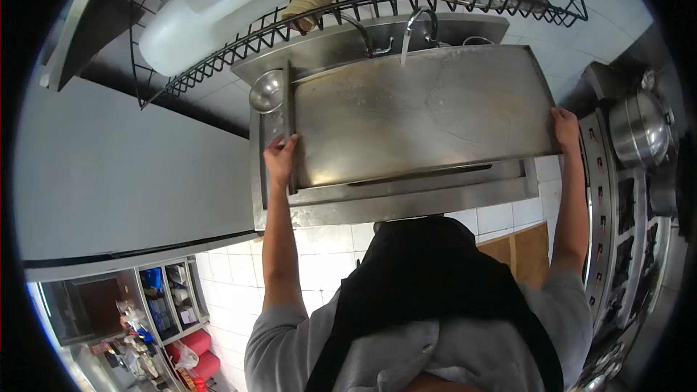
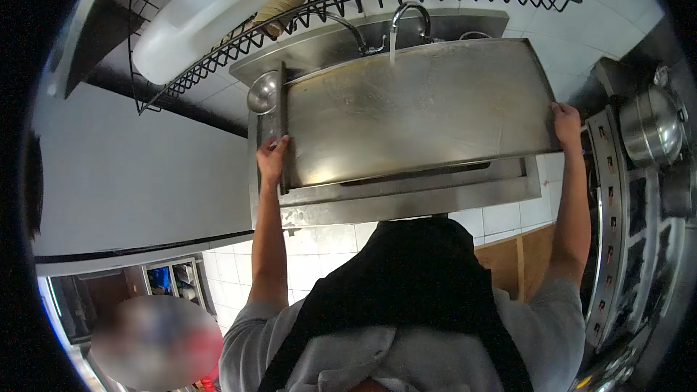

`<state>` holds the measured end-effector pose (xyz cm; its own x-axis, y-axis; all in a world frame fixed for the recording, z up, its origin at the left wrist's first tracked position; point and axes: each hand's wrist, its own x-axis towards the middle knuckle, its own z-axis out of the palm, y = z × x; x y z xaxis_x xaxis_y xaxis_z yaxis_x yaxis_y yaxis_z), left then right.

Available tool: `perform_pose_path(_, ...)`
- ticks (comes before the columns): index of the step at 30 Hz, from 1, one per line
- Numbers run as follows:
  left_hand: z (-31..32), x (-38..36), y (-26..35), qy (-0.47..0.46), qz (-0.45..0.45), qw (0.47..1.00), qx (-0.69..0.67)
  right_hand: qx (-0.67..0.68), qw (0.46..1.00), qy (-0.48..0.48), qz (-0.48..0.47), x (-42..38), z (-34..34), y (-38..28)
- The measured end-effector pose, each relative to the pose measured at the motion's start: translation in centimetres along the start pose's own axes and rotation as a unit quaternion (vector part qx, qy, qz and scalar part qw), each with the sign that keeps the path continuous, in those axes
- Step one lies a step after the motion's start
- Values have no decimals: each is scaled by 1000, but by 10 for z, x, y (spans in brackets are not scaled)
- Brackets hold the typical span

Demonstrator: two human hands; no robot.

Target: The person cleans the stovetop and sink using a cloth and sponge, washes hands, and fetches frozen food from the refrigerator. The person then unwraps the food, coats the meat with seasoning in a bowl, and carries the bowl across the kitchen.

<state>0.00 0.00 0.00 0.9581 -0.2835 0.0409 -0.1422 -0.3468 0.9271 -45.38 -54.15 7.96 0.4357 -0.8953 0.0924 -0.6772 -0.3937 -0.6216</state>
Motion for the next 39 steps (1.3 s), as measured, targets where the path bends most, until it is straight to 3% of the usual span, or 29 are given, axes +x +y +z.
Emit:
perform_pose_path(3,34,8,-9,-1,10,1000,-16,-17,1000,23,4,3,-29,1)
perform_pose_path(5,67,-6,9,-47,-57,997,-35,-16,999,49,-19,14,-56,11)
perform_pose_path(8,116,-13,5,-56,-44,997,-17,-49,993,90,-50,33,-93,22)
perform_pose_path(12,193,-12,-66,-47,-24,998,-39,-77,988,112,-68,45,-131,22)
perform_pose_path(15,234,-19,-81,-5,-11,999,-32,-97,981,151,-75,41,-146,11)
perform_pose_path(17,246,-23,-69,-113,-148,981,-52,-103,978,163,-85,40,-154,9)
perform_pose_path(18,256,-22,-90,-157,-2,973,-169,-102,975,176,-95,38,-157,8)
perform_pose_path(19,268,-19,-107,-157,-7,972,-174,-108,974,173,-97,32,-157,2)
perform_pose_path(21,289,-15,-128,-165,-29,984,-53,-27,972,203,-113,16,-153,-10)
perform_pose_path(22,280,-40,-49,-80,-251,945,-192,-31,972,202,-113,10,-153,-12)
perform_pose_path(23,284,-42,-49,-83,-254,944,-192,-22,973,208,-94,4,-154,-13)
perform_pose_path(26,293,-38,-65,-147,-353,869,-313,10,967,237,-92,-13,-156,7)
perform_pose_path(27,293,-42,-63,-156,-355,868,-310,37,958,259,-115,-21,-157,16)
perform_pose_path(30,277,-61,-28,-197,-243,853,-417,62,949,291,-103,-51,-159,45)
perform_pose_path(34,282,-55,-52,-186,-264,829,-457,120,938,311,-95,-115,-155,89)
perform_pose_path(36,283,-48,-73,-258,-176,784,-536,156,935,304,-91,-148,-149,100)
perform_pose_path(37,282,-41,-81,-278,-177,782,-529,208,928,293,-94,-163,-146,94)
perform_pose_path(39,286,-35,-93,-254,-217,719,-609,124,946,292,-64,-195,-141,115)
